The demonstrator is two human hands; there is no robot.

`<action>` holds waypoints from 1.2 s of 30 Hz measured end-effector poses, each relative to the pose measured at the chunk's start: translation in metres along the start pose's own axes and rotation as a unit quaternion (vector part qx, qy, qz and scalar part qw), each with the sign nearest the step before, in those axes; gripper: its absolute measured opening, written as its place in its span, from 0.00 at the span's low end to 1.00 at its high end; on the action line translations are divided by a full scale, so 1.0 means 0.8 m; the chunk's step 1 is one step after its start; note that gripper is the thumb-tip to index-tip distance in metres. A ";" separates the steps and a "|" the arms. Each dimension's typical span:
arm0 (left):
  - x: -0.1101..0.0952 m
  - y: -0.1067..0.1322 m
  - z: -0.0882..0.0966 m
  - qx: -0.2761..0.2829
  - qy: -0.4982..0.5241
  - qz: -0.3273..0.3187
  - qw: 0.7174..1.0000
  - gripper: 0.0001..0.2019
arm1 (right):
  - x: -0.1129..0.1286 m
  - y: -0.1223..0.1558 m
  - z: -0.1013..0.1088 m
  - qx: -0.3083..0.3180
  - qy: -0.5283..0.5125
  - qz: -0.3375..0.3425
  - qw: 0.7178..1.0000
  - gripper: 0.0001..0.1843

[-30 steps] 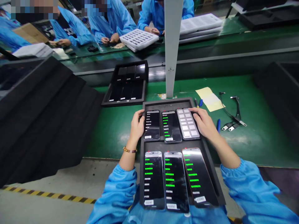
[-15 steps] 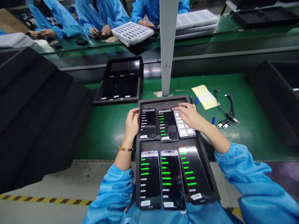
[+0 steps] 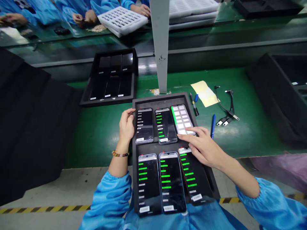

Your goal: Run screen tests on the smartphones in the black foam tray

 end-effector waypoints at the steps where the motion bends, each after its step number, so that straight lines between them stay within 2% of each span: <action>1: -0.001 0.000 0.000 -0.001 0.000 0.001 1.000 0.16 | 0.001 0.003 0.000 0.000 0.001 -0.001 1.000 0.33; 4: -0.003 0.000 0.000 -0.003 -0.008 0.005 1.000 0.16 | 0.000 0.012 0.002 -0.016 0.003 -0.010 1.000 0.32; 11: -0.006 0.000 0.000 -0.004 -0.004 0.008 1.000 0.15 | -0.022 0.042 0.024 -0.075 0.034 -0.089 0.993 0.27; 15: -0.006 0.001 -0.001 -0.007 0.002 0.020 1.000 0.15 | -0.029 0.042 0.028 -0.080 0.037 -0.098 0.991 0.24; 24: -0.005 -0.001 -0.001 -0.009 0.000 0.028 1.000 0.16 | -0.063 -0.032 0.021 -0.071 0.068 -0.133 0.986 0.24; 31: -0.006 0.000 0.000 -0.008 0.008 0.018 1.000 0.16 | -0.099 -0.092 0.009 -0.084 0.095 -0.126 0.984 0.25; 36: 0.002 0.000 -0.001 -0.006 0.016 0.016 1.000 0.16 | -0.112 -0.117 0.000 -0.096 0.091 -0.111 0.985 0.25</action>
Point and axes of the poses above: each hand's wrist, its own y-axis away from the middle knuckle, its own z-axis out of the back of the hand, x = y × z, the point moved 2 cm from there along -y, towards the middle knuckle, and after that the axes turned 9 degrees about -x, right-handed, at the moved point
